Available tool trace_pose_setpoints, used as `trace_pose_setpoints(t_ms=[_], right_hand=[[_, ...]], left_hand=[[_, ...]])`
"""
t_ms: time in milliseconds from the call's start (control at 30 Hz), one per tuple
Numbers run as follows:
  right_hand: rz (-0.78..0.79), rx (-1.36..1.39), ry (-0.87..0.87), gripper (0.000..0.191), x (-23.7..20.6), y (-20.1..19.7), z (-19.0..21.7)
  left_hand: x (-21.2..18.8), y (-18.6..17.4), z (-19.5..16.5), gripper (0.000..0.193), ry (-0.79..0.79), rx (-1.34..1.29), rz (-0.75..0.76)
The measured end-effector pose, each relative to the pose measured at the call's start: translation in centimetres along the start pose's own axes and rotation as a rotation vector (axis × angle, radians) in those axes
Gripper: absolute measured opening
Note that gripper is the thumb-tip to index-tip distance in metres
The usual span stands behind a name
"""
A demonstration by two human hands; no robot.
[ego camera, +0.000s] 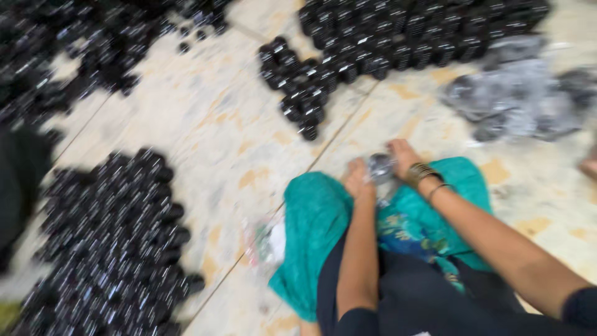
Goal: The person sits on the floor and places black plastic bottles one at a time into clear plastic bags, twisting the bags closed and setting the filled bags aside with other completed bags. The person occasionally reaches across the floor to pick up another bottle.
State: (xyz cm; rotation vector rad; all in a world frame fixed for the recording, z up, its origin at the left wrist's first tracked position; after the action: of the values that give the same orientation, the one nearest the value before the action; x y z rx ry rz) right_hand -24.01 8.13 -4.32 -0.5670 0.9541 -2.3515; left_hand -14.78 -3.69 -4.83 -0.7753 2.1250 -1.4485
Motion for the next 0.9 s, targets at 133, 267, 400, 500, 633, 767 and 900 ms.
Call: trace_pose_setpoints(t_ms=[133, 267, 400, 500, 633, 767, 900], right_hand=[[-0.066, 0.123, -0.159, 0.050, -1.2, -1.0, 0.1], [0.156, -0.080, -0.367, 0.048, -3.1, 0.4, 1.1], [0.037, -0.311, -0.156, 0.044, -0.8, -0.3, -2.2], [-0.069, -0.530, -0.023, 0.048, 3.3, -3.4, -6.7], [0.052, -0.755, 0.367, 0.042, 6.4, -9.4, -13.1], [-0.322, -0.772, 0.294, 0.055, 7.8, -14.8, -12.1], [-0.300, -0.630, 0.128, 0.056, 12.8, -13.4, -8.9]], left_hand=[[0.9, 3.6, -0.5, 0.016, 0.138, 0.156, -0.101], [-0.5, 5.8, -0.2, 0.032, 0.344, 0.142, 0.043], [-2.7, 2.1, 1.4, 0.030, 0.447, -0.155, 0.253], [-4.5, -1.6, 4.0, 0.021, 0.390, -0.454, 0.304], [-6.6, -4.6, 8.1, 0.018, 0.163, -0.694, 0.132], [-6.5, -4.6, 7.7, 0.025, 0.160, -0.912, 0.159], [-4.8, -4.4, 6.1, 0.040, 0.286, -0.772, 0.199]])
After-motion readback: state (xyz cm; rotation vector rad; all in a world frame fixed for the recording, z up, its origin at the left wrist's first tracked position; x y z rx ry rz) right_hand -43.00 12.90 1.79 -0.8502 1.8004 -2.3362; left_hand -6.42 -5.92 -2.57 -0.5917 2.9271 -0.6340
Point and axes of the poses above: each hand's wrist, its own x-axis towards the middle knuckle, its own y-axis out of the palm, z = x × y, the point moved 6 cm from there along x, towards the middle knuckle, and after that the axes turned 5 degrees about x, right-handed, at the moved point
